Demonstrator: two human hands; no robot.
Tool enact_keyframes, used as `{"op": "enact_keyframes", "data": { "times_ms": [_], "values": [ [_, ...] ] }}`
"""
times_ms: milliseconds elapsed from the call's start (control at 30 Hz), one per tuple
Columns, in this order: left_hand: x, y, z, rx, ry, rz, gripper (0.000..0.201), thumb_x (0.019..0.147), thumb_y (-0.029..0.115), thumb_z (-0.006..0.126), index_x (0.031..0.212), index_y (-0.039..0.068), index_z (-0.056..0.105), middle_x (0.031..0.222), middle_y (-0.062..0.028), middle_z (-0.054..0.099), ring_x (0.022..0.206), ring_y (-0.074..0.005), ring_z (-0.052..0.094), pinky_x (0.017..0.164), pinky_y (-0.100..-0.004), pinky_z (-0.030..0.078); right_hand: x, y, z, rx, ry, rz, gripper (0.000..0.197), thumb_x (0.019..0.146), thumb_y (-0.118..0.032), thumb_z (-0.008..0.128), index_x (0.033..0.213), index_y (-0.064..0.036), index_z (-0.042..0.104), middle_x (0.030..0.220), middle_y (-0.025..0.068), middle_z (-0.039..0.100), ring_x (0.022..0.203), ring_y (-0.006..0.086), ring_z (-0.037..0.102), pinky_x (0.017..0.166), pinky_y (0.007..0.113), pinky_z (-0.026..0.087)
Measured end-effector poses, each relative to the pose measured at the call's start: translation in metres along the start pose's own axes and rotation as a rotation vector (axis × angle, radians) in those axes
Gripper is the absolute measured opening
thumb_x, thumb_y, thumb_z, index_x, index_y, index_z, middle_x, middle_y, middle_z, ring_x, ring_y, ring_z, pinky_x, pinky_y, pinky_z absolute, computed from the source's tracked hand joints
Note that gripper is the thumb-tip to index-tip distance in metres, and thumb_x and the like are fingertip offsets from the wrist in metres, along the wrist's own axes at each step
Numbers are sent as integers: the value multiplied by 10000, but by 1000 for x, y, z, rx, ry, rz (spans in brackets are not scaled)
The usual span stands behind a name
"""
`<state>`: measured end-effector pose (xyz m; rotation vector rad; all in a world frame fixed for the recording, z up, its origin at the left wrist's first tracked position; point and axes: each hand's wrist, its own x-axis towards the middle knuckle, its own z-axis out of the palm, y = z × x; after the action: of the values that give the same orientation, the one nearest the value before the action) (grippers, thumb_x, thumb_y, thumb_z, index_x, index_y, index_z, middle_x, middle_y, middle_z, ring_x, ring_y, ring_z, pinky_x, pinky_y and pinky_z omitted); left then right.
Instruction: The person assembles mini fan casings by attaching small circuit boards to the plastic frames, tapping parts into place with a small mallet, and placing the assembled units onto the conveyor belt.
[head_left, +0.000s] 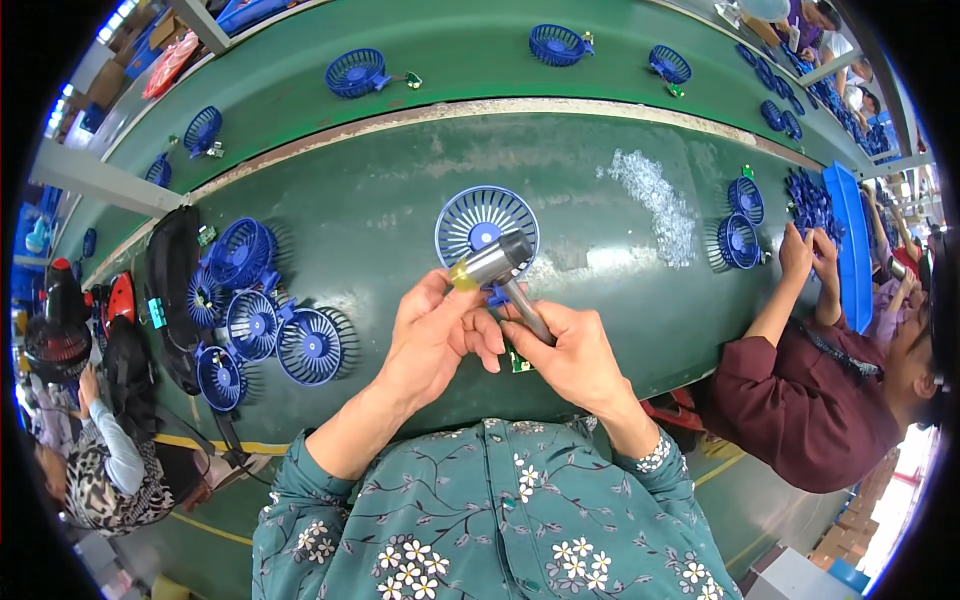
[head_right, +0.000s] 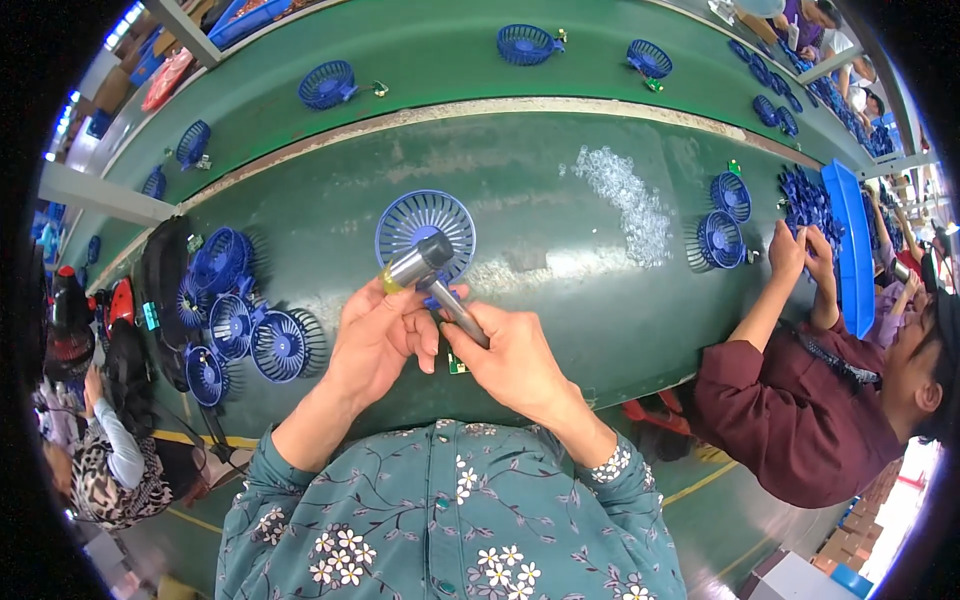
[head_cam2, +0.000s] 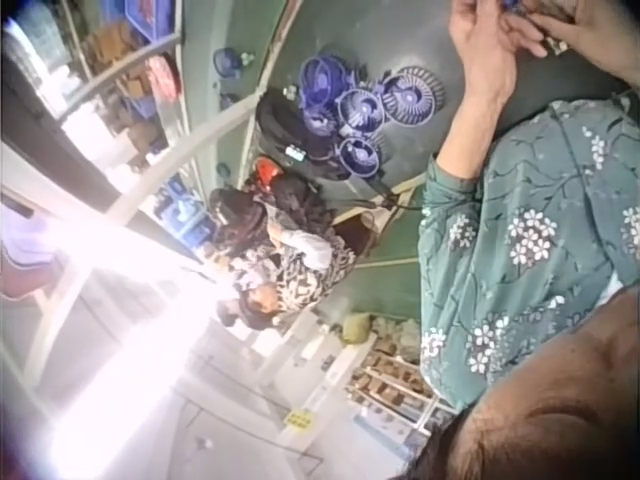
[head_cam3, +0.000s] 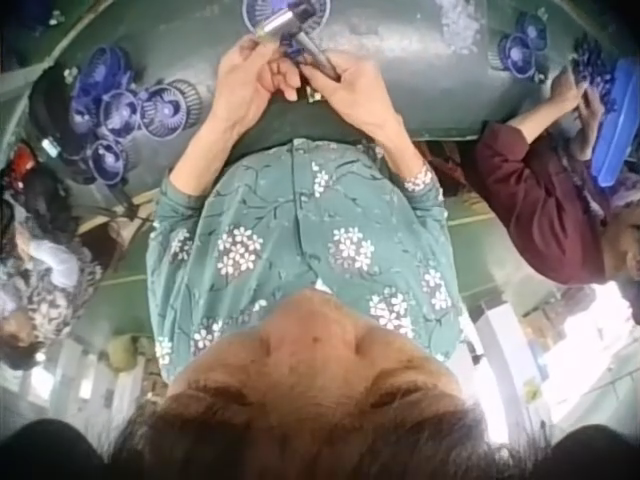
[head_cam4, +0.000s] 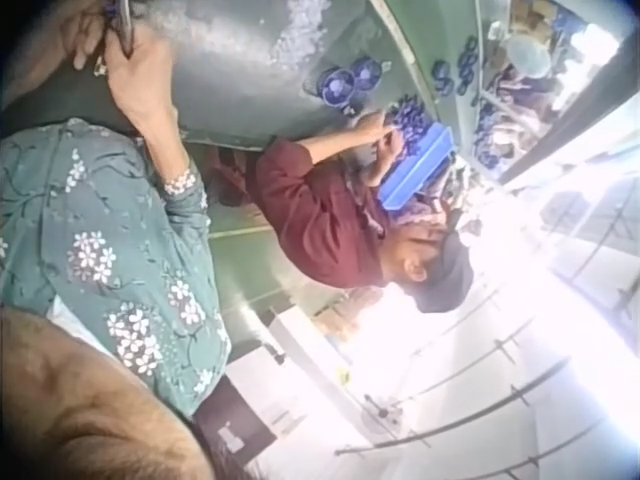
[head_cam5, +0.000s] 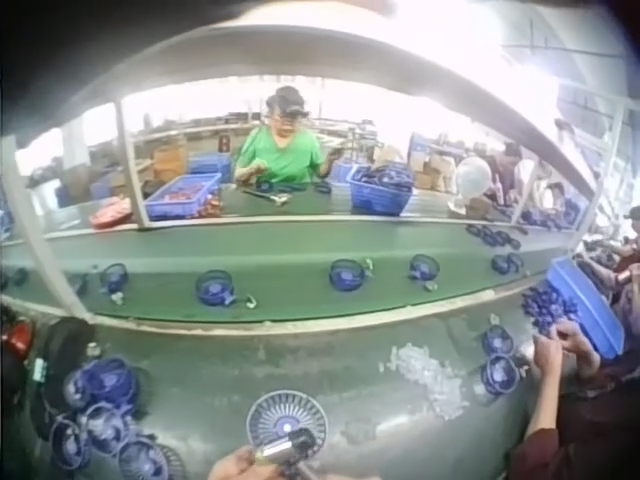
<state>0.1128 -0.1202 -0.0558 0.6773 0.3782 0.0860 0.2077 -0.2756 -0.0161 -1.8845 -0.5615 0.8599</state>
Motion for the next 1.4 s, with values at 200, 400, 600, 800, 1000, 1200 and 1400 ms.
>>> {"op": "enact_keyframes", "data": {
  "times_ms": [200,400,600,800,1000,1200,1400],
  "values": [
    [-1,-10,5,83,3,86,349,944,62,564,1271,0,461,1211,-275,617,713,-200,673,534,-311,582,-2,10,2,-208,-2,-329,221,858,-24,610,1076,11,623,803,195,651,675,363,639,594,418,499],
    [1,-14,9,168,132,93,449,901,-19,601,1299,38,400,1168,-251,647,645,-196,670,477,-304,566,-4,17,9,-453,34,-376,289,798,34,642,1085,17,606,896,191,656,780,374,662,637,482,507],
    [-3,-6,15,323,168,199,580,879,-73,584,1370,20,291,1093,-237,668,702,-189,684,507,-297,581,0,21,3,-528,275,-760,355,770,-4,695,1113,20,606,1022,147,647,726,319,681,540,384,549],
    [-13,-11,4,685,177,338,789,819,-81,630,1460,-10,175,956,-143,677,830,-175,683,693,-289,577,6,20,6,-528,254,-791,532,740,-46,750,1247,-2,595,963,92,586,710,226,653,495,340,532],
    [-20,-11,7,555,90,318,871,852,-56,622,1519,37,68,855,-83,658,781,-117,631,736,-237,493,3,22,9,-498,197,-807,526,708,-13,733,1214,46,603,925,89,555,676,223,633,488,340,520],
    [-14,-12,7,674,141,330,861,885,-29,591,1545,72,48,694,10,513,649,-53,489,621,-212,407,1,20,11,-618,179,-816,465,731,-89,707,1162,58,614,919,62,599,811,151,618,463,303,463],
    [-6,-7,10,684,286,428,738,895,-44,548,1519,74,173,809,-96,642,597,-158,647,498,-256,540,9,33,19,-353,228,-747,503,786,-38,686,1267,16,550,887,108,617,697,258,636,553,344,528]
  ]
}}
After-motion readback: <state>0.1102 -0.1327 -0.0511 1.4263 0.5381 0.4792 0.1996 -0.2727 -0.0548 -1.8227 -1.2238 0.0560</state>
